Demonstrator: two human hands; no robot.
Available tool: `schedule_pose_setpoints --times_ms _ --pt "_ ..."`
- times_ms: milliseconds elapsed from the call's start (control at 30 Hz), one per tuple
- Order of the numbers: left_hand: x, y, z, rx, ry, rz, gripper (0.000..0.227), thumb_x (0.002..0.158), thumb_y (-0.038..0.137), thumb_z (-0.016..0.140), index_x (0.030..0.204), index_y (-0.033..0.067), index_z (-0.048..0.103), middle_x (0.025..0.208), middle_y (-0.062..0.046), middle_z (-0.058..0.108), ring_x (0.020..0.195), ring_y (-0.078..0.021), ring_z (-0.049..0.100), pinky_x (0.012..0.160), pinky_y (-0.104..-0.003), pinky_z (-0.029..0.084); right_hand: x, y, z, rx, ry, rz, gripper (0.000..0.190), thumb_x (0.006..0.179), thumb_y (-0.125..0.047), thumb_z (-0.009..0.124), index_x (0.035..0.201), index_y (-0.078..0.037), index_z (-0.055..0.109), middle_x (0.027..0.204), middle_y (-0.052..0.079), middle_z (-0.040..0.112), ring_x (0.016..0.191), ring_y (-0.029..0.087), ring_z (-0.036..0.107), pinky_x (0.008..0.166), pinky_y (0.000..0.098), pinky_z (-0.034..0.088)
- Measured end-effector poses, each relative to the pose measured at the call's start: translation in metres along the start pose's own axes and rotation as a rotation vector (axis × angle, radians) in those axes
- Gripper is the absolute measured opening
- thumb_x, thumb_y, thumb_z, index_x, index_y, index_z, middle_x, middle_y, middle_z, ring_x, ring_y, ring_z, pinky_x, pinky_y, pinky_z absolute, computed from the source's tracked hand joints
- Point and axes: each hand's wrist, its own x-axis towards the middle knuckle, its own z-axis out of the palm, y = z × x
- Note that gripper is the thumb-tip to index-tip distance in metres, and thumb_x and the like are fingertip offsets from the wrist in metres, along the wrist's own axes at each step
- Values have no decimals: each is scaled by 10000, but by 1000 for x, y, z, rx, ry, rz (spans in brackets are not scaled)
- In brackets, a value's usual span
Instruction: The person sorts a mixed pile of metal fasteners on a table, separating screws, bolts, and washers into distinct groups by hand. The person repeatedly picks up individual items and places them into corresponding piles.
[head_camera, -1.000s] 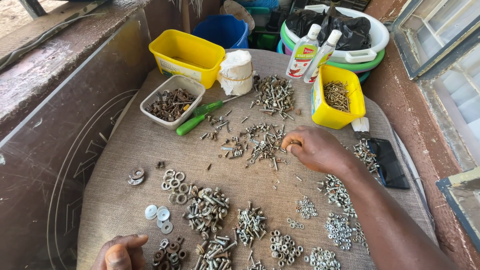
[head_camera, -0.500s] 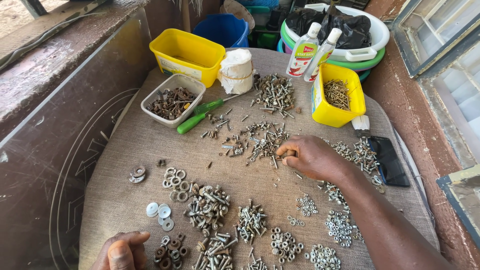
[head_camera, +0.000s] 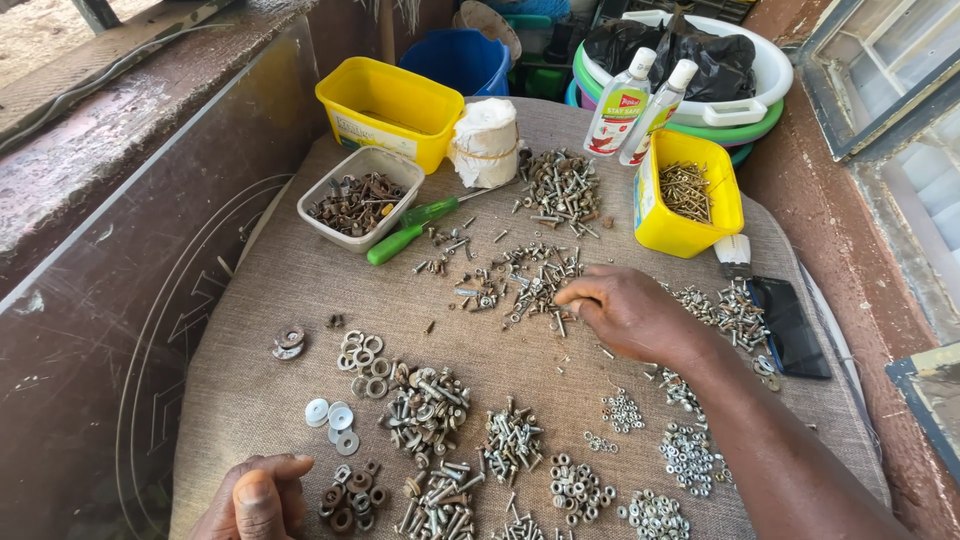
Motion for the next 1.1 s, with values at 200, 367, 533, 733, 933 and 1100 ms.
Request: schedule_pose_setpoints --times_ms 200,367,533,733,933,1100 --pt "1 7 4 40 19 10 511 1136 425 456 932 70 761 541 -13 477 443 -96 398 423 -254 268 8 -35 -1 -78 -159 149 380 992 -252 545 1294 -333 762 999 5 617 679 235 605 745 440 482" --pt "27 34 6 -78 4 -216 609 1093 520 501 939 8 793 544 -79 497 493 -170 452 480 -307 335 4 -40 -10 1 -99 198 259 981 -202 598 1152 -238 790 1057 -13 684 840 190 655 785 385 491" --pt "66 27 20 -165 -172 -18 609 1131 499 439 947 19 765 608 -39 532 549 -134 473 534 -295 373 3 -37 -7 0 -27 168 193 948 -208 672 1095 -219 796 1049 -3 714 854 206 706 789 386 516" --pt "79 -4 31 -209 -184 -74 584 1172 443 419 980 14 766 615 -48 550 552 -143 488 540 -289 380 10 -31 -2 -10 -25 145 335 952 -189 572 1165 -276 816 1011 3 676 812 243 688 744 428 503" --pt "80 -8 29 -275 -202 -8 593 1164 439 407 993 -9 756 615 -50 546 569 -127 501 530 -269 393 17 -26 7 -75 -35 99 194 937 -341 706 1092 -329 822 957 0 655 837 242 692 788 440 515" --pt "78 -6 26 -235 -228 -7 595 1164 452 402 1024 -1 761 643 -50 567 570 -141 503 547 -278 391 18 -30 9 -36 -25 131 97 871 -268 771 965 -284 784 929 -45 679 791 157 670 720 386 511"
